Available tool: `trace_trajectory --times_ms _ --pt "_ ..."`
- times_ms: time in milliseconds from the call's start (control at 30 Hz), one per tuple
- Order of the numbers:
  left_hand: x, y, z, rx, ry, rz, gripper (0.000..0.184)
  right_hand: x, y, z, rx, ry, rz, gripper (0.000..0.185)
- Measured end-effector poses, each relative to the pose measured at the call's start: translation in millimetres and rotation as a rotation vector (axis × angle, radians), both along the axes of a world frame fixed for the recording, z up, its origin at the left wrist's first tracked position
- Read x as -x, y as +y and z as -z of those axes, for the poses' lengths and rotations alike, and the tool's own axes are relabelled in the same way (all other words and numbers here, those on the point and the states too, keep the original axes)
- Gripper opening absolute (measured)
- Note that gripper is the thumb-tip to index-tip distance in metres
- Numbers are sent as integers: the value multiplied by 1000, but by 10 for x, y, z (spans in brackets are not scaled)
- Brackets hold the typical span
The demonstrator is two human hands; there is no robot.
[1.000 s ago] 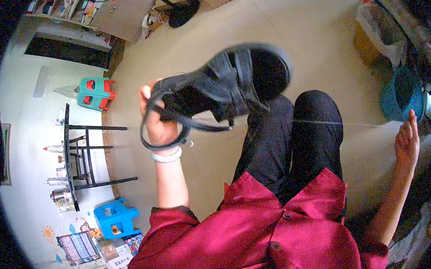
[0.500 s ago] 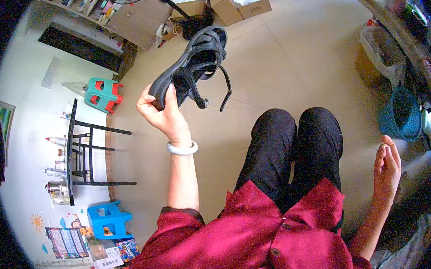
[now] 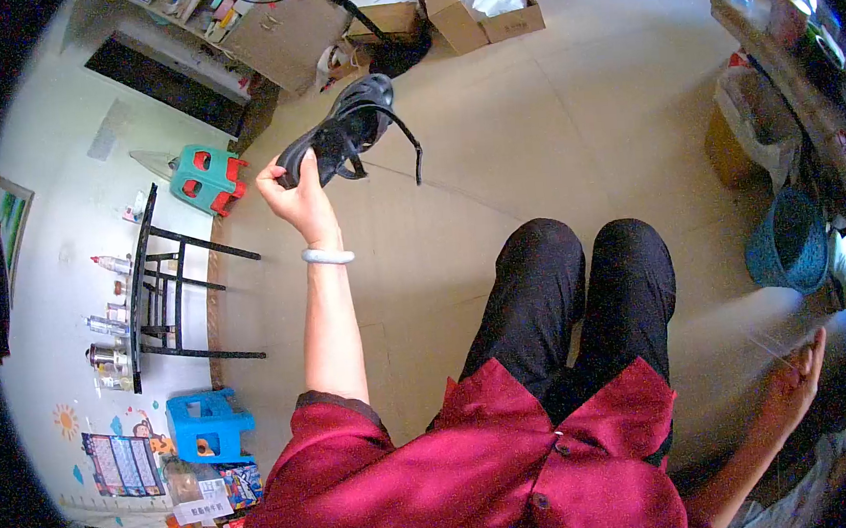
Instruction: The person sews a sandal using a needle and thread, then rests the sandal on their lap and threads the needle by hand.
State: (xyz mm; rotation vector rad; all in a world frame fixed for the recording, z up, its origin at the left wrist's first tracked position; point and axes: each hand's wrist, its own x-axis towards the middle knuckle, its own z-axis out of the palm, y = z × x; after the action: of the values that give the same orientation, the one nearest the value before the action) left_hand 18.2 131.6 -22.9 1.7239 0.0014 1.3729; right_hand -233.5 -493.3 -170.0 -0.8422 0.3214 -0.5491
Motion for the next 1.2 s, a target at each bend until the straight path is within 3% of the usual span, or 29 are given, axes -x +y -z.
trace_trajectory --times_ms 33,300,333,400,467,567,633,700,733,767,800,833,867,933,967,1067,1200 --pt "-31 76 56 7 12 -11 36 91 35 -138 47 30 36 50" --pt "56 719 248 19 80 -271 35 1536 -1628 519 650 797 516 47" --pt "72 800 278 50 105 -309 35 1670 -1762 537 712 882 539 46" --pt "99 918 320 -155 130 -341 36 1839 -1995 528 823 1035 564 45" --pt "119 944 317 38 156 -311 36 1980 -2133 471 924 1173 577 45" --pt "139 850 319 101 160 -235 36 2029 -2299 427 1119 1283 540 45" --pt "197 689 305 155 175 -148 36 1799 -2245 376 1303 1171 443 46" --pt "263 447 274 219 224 -34 37 1368 -2051 428 1413 776 228 48" --pt "315 259 202 220 235 -23 37 960 -1600 330 1328 573 108 49" --pt "381 41 129 273 244 97 37 508 -1057 249 943 503 92 47" --pt "428 -137 90 326 251 219 38 -48 62 -285 763 536 55 42" --pt "451 -254 97 280 253 254 37 -329 529 -356 858 485 6 37" --pt "485 -398 82 283 265 274 37 -495 944 -451 789 585 -169 28" --pt "584 -725 16 310 288 385 37 -806 1900 -911 820 442 -335 9" --pt "640 -863 -7 325 311 423 36 -886 2225 -1073 708 382 -419 4" --pt "762 -1163 -45 324 364 482 35 -1125 2768 -1293 739 80 -592 3" --pt "829 -1384 -5 232 399 467 32 -1370 3111 -1291 603 49 -683 6"
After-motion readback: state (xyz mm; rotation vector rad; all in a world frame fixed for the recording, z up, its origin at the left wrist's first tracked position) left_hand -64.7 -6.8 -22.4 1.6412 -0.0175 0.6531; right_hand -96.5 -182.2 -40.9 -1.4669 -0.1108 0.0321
